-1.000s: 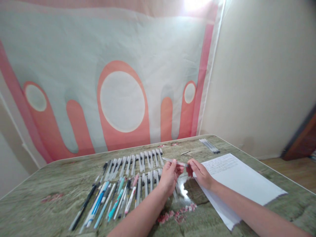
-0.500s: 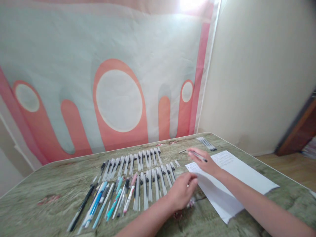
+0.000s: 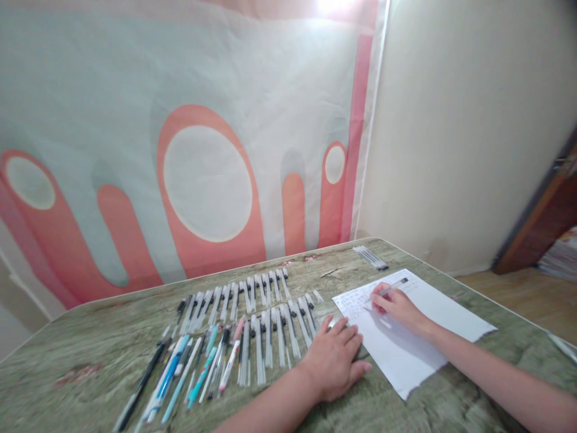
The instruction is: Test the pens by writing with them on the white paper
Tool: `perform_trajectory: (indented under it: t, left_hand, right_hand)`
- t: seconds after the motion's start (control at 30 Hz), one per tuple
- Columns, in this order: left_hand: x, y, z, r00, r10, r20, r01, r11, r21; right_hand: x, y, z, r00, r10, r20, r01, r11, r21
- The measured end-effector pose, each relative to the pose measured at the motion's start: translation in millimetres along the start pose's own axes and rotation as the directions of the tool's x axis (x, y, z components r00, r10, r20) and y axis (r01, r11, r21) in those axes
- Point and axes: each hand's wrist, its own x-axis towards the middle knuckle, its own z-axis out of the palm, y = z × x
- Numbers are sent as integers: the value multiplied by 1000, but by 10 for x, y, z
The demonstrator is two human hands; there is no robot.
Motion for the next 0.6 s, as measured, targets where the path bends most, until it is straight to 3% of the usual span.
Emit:
perform_trajectory:
  t: [0.2, 0.6]
  left_hand:
    - [11, 2, 19, 1000, -14, -3, 14, 1000, 14]
    - [8, 5, 13, 1000, -11, -6, 11, 1000, -9]
  right_hand:
    - [-51, 62, 21, 991, -57, -123, 45, 994, -97]
    - [-49, 102, 5, 988, -88, -124, 65, 982, -177]
